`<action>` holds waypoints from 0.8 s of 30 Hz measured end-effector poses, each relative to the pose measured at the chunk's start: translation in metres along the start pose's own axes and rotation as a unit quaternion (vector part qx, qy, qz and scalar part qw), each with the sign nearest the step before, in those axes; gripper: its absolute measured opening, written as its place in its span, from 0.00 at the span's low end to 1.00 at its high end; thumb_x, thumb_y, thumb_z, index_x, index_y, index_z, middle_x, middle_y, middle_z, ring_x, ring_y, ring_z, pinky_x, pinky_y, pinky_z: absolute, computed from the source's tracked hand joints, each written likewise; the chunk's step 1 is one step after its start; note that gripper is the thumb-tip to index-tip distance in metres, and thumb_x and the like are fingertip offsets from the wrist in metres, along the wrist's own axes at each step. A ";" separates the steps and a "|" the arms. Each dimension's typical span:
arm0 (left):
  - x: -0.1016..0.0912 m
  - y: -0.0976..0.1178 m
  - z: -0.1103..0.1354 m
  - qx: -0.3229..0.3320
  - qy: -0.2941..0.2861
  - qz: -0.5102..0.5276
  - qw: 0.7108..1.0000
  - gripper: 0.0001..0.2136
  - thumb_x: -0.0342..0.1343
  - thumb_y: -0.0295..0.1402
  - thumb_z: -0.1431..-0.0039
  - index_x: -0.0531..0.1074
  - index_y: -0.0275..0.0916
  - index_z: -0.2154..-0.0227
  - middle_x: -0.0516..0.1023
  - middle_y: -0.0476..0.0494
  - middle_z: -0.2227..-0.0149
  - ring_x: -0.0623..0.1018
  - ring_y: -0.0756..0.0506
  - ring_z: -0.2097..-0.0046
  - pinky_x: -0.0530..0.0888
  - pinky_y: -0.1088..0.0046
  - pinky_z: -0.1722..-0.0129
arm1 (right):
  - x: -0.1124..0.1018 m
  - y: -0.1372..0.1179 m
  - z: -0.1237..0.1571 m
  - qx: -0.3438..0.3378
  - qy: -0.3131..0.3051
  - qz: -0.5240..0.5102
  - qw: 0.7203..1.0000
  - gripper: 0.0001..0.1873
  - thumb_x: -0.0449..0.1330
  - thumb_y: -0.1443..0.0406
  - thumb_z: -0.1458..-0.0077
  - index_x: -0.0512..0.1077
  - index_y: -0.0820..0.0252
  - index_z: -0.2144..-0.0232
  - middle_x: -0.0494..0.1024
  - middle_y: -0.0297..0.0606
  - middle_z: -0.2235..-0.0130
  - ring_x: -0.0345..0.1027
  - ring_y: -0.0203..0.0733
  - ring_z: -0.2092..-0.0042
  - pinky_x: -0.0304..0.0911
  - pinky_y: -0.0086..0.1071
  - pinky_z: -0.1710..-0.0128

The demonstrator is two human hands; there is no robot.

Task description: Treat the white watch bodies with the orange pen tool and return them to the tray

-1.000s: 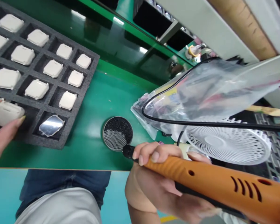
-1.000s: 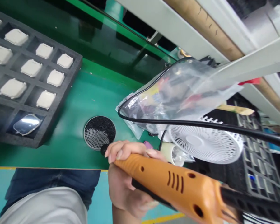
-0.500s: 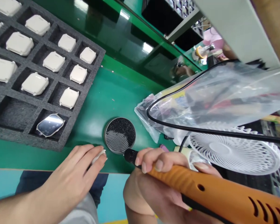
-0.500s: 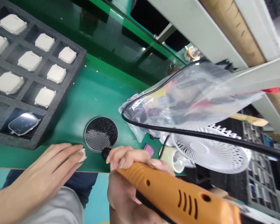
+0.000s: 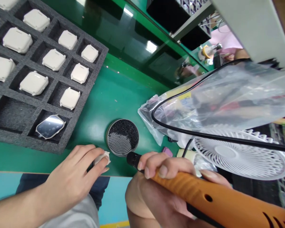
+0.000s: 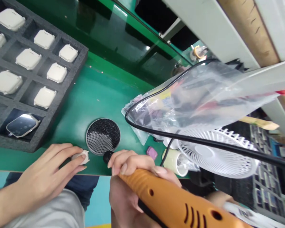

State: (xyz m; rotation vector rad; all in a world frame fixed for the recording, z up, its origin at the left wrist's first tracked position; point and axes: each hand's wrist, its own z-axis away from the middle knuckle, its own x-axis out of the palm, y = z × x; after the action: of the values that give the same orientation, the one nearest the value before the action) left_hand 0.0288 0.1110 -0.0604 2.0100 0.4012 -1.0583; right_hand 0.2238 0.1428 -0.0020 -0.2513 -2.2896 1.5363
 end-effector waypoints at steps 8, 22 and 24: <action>0.002 0.001 -0.003 0.026 -0.023 0.013 0.999 0.13 0.59 0.28 0.29 0.77 0.35 0.45 0.78 0.37 0.43 0.72 0.36 0.46 0.70 0.54 0.48 | -0.031 -0.007 0.005 0.020 -0.109 0.023 0.994 0.14 0.56 0.51 0.34 0.74 0.52 0.62 0.67 0.28 0.70 0.63 0.37 0.75 0.66 0.41 0.75; 0.003 0.001 -0.004 0.014 -0.018 0.001 1.000 0.14 0.52 0.29 0.27 0.77 0.36 0.45 0.79 0.39 0.46 0.73 0.36 0.47 0.68 0.55 0.48 | -0.006 0.008 0.022 -0.035 -0.149 -0.015 0.988 0.20 0.63 0.52 0.38 0.66 0.42 0.45 0.66 0.25 0.70 0.61 0.36 0.77 0.65 0.35 0.79; 0.004 0.001 -0.004 0.013 -0.017 0.002 1.000 0.14 0.51 0.28 0.27 0.77 0.36 0.45 0.78 0.39 0.46 0.73 0.36 0.47 0.68 0.55 0.48 | -0.007 0.015 0.030 -0.054 -0.148 -0.007 0.987 0.23 0.64 0.48 0.40 0.67 0.40 0.45 0.65 0.26 0.70 0.59 0.36 0.77 0.63 0.35 0.80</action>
State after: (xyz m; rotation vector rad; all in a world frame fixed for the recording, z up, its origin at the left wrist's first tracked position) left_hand 0.0336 0.1135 -0.0619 2.0117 0.3670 -1.1000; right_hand 0.2171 0.1205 -0.0278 -0.0347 -2.6006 1.5320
